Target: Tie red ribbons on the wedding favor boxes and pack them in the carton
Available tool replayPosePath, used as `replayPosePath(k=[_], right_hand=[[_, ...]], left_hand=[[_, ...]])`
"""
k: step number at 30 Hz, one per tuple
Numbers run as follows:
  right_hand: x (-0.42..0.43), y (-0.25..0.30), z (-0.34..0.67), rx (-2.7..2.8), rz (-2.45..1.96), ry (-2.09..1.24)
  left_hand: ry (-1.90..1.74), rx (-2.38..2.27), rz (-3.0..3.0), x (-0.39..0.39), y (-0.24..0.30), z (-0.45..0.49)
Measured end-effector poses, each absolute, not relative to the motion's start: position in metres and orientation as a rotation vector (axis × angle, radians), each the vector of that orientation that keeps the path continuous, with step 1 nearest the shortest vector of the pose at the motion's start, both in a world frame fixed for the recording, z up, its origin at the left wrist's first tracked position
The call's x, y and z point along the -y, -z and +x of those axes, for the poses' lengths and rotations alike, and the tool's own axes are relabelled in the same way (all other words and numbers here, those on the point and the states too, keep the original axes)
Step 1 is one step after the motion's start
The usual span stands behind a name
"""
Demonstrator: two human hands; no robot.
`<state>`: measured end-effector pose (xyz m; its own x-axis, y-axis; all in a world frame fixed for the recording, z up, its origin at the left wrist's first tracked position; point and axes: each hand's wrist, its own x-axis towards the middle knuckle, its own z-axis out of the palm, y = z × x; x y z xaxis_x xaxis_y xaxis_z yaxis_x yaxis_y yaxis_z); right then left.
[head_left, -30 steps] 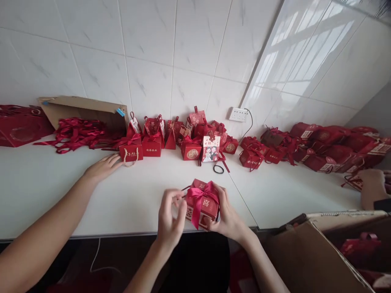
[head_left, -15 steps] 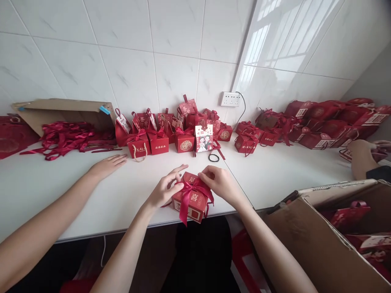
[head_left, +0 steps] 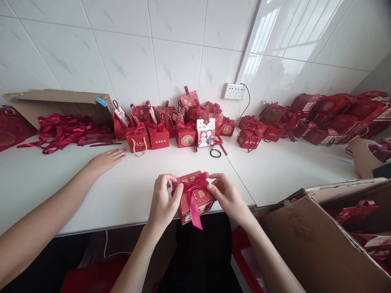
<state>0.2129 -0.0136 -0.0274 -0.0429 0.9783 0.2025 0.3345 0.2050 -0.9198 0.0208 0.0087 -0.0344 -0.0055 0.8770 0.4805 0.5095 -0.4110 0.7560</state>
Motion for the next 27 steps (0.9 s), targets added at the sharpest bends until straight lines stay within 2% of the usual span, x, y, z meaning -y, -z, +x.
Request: replayPosePath(k=[4,7,9,11,14,17,20,24,27], right_hand=[[0.015,0.018,0.215,1.593,-1.439,-0.814],[0.021,0.010,0.212,1.674,-1.541,-0.409],[0.031,0.007,0.207,1.780,-1.495,-0.091],[0.046,0.006,0.199,1.880,-1.431,0.063],[0.065,0.009,0.188,1.952,-1.326,-0.056],[0.065,0.012,0.189,1.793,-1.270,-0.243],[0.045,0.014,0.200,1.613,-1.397,-0.264],[0.020,0.012,0.211,1.806,-1.404,-0.376],[0.015,0.009,0.211,1.808,-1.389,-0.342]], left_hand=[[-1.275,-1.180,2.162,-0.011,0.022,0.019],[-1.052,-0.989,2.169,-0.014,0.014,0.021],[-1.039,-0.993,2.116,-0.016,0.014,0.023],[-1.075,-0.993,2.078,-0.018,0.016,0.023],[-1.066,-0.952,2.075,-0.019,0.019,0.023],[-1.042,-0.932,2.086,-0.020,0.019,0.022],[-1.036,-0.928,2.068,-0.021,0.018,0.022],[-1.012,-0.944,2.006,-0.021,0.018,0.023],[-1.078,-0.972,1.969,-0.018,0.019,0.024]])
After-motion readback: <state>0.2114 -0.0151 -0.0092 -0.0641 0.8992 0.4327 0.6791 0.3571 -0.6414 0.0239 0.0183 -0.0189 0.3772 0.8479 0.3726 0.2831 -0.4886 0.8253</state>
